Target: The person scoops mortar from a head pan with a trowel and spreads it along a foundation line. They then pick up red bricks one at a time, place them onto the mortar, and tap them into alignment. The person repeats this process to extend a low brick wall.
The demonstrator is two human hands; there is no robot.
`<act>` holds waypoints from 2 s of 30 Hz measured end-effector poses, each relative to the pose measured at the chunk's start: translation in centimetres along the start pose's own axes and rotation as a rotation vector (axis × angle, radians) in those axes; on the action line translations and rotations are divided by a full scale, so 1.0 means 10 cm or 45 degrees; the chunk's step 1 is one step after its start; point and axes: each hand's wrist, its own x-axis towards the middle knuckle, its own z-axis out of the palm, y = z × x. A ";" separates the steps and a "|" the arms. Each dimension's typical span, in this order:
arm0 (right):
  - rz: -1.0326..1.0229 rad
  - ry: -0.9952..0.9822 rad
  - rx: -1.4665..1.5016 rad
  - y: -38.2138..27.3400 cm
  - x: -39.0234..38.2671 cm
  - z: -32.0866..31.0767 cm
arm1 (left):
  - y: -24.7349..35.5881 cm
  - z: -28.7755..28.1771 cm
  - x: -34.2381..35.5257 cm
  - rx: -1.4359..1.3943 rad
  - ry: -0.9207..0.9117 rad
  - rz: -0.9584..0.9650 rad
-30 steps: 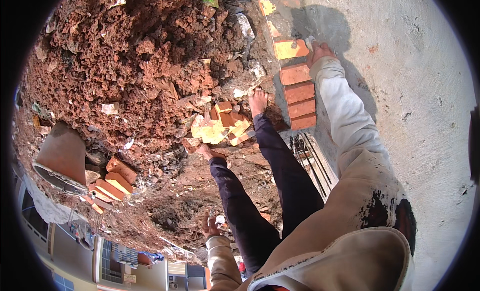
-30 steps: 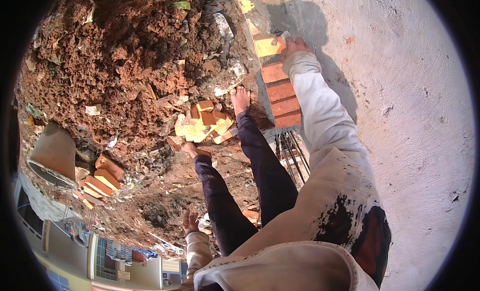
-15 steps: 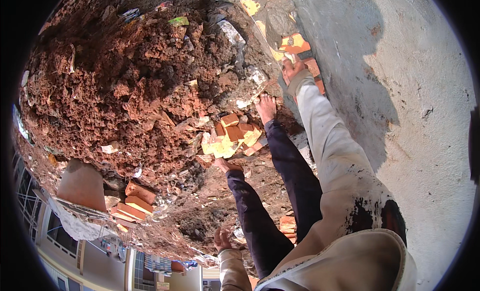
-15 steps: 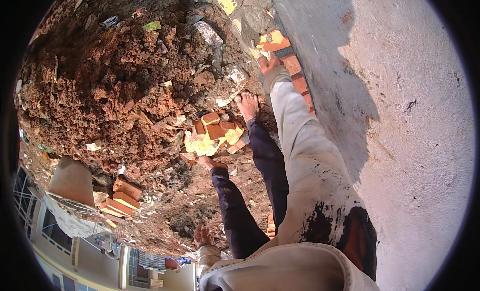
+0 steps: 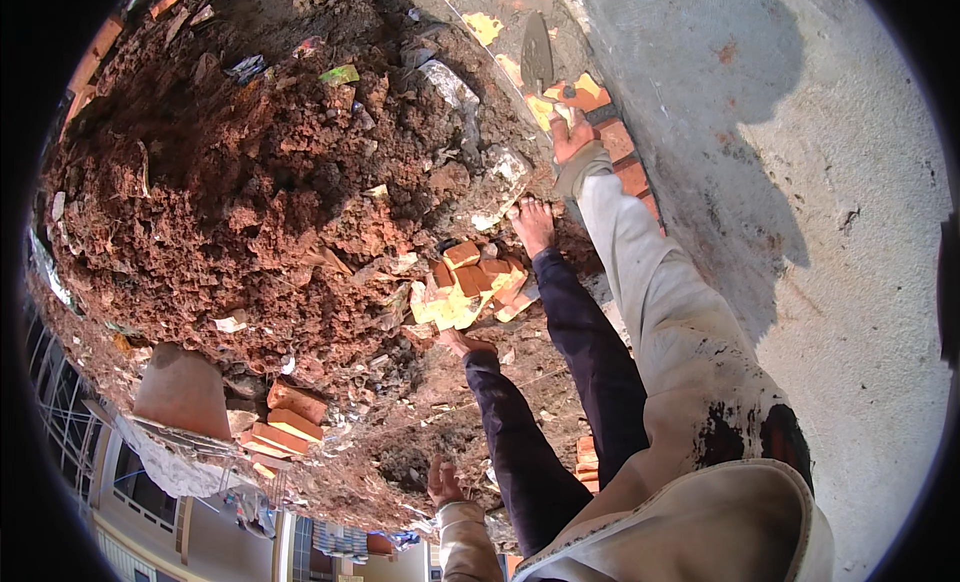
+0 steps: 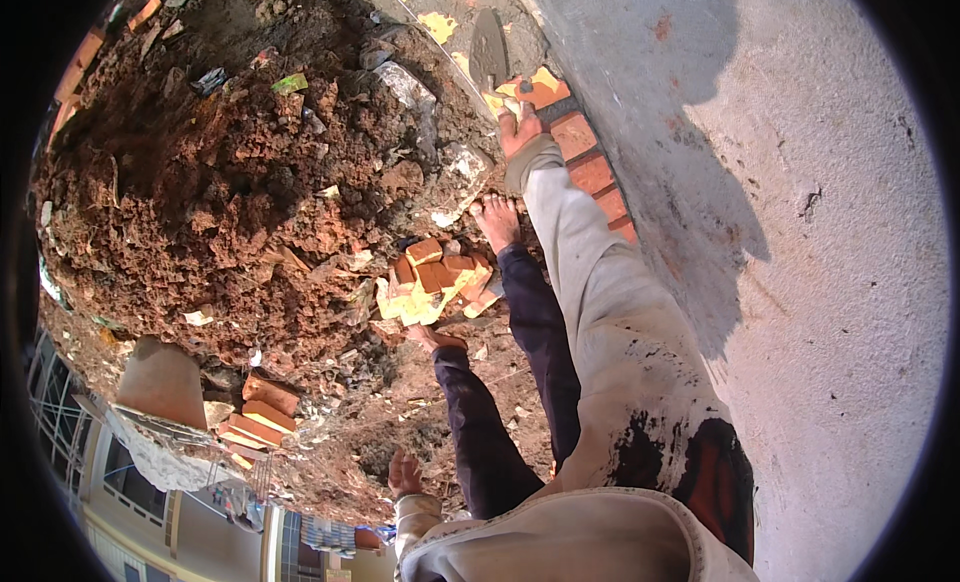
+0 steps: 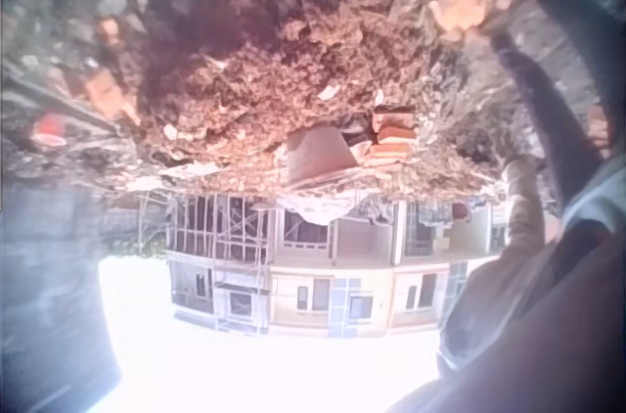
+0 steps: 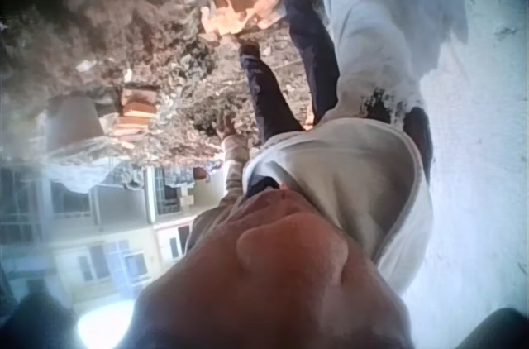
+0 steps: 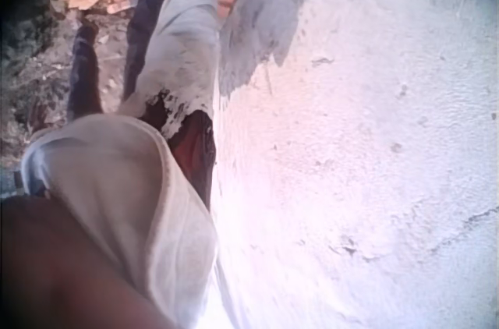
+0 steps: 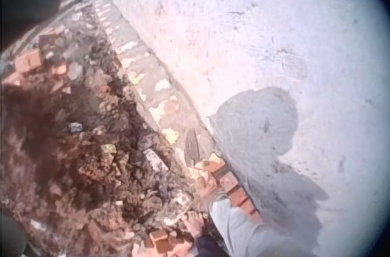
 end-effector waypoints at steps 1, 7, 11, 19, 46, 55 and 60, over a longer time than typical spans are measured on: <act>0.131 -0.107 -0.026 -0.12 0.12 0.02 | 0.03 0.03 0.00 0.017 -0.023 -0.027; 0.740 -0.074 0.290 -0.16 0.45 0.15 | 0.17 0.07 -0.02 0.040 -0.007 -0.026; 0.800 0.046 0.692 0.25 0.05 0.28 | 0.18 0.08 0.11 0.021 -0.067 -0.012; 0.997 -0.145 0.512 -0.43 -0.19 -0.37 | 0.08 0.00 0.04 0.028 -0.042 0.003; 0.891 -0.306 0.650 -0.69 0.68 0.24 | 0.02 0.05 0.19 0.045 -0.091 0.002; 1.240 0.079 1.290 0.01 -0.23 0.09 | 0.09 0.06 0.21 -0.010 -0.085 -0.040; 0.870 -0.021 0.781 -0.07 -0.37 -0.25 | 0.04 0.11 0.11 -0.124 -0.122 -0.047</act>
